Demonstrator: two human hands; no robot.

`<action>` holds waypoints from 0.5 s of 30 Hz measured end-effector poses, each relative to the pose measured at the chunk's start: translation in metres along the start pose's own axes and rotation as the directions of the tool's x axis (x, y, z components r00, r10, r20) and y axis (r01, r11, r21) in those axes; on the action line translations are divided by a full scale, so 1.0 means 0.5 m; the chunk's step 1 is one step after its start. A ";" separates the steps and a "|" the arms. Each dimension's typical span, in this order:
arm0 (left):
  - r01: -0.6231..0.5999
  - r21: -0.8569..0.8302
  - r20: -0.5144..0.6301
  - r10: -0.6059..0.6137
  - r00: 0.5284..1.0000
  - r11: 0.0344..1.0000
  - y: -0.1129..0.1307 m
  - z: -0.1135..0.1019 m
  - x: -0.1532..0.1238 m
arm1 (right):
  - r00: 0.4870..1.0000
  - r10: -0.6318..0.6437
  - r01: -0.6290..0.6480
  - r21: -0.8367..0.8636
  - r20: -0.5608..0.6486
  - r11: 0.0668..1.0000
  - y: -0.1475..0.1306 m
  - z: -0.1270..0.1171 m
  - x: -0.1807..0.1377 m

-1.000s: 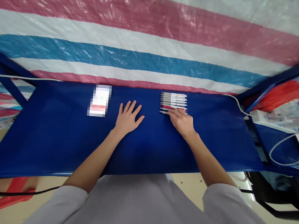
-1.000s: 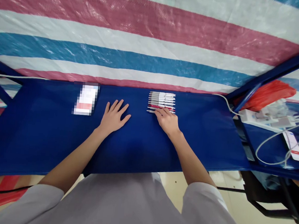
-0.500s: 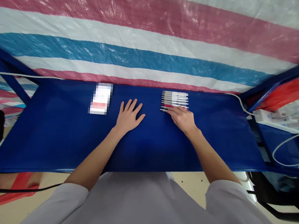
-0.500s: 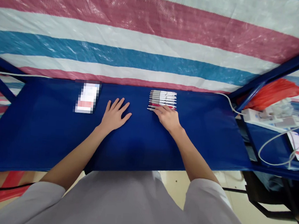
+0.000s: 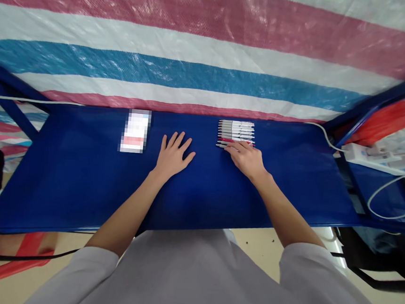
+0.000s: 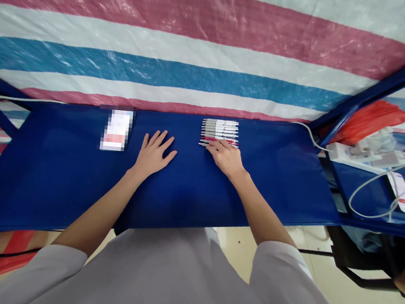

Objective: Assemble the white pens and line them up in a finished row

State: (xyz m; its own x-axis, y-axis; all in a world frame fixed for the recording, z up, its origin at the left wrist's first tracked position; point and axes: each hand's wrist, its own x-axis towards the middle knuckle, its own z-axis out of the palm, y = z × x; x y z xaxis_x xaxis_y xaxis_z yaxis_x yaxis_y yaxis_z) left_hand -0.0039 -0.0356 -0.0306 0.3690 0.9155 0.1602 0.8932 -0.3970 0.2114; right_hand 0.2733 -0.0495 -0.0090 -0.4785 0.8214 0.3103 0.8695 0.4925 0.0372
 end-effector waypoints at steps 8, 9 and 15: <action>0.004 0.012 -0.029 -0.004 1.000 1.000 -0.022 -0.012 -0.013 | 0.996 0.074 -0.067 0.142 -0.044 0.988 -0.064 -0.004 0.038; 0.006 0.013 -0.036 -0.006 0.999 1.000 -0.027 -0.013 -0.013 | 0.995 0.089 -0.081 0.164 -0.048 0.983 -0.078 -0.002 0.046; -0.007 0.032 -0.048 0.008 0.999 0.999 -0.052 -0.018 -0.007 | 0.987 0.149 -0.129 0.250 -0.062 0.960 -0.172 0.038 0.092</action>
State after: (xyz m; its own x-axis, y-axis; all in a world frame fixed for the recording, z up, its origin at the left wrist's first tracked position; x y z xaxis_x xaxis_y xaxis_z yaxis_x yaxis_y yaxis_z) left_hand -0.0306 -0.0292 -0.0282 0.3637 0.9081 0.2076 0.8984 -0.4009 0.1796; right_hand 0.1741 -0.0486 -0.0160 -0.3348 0.8662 0.3710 0.8657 0.4382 -0.2419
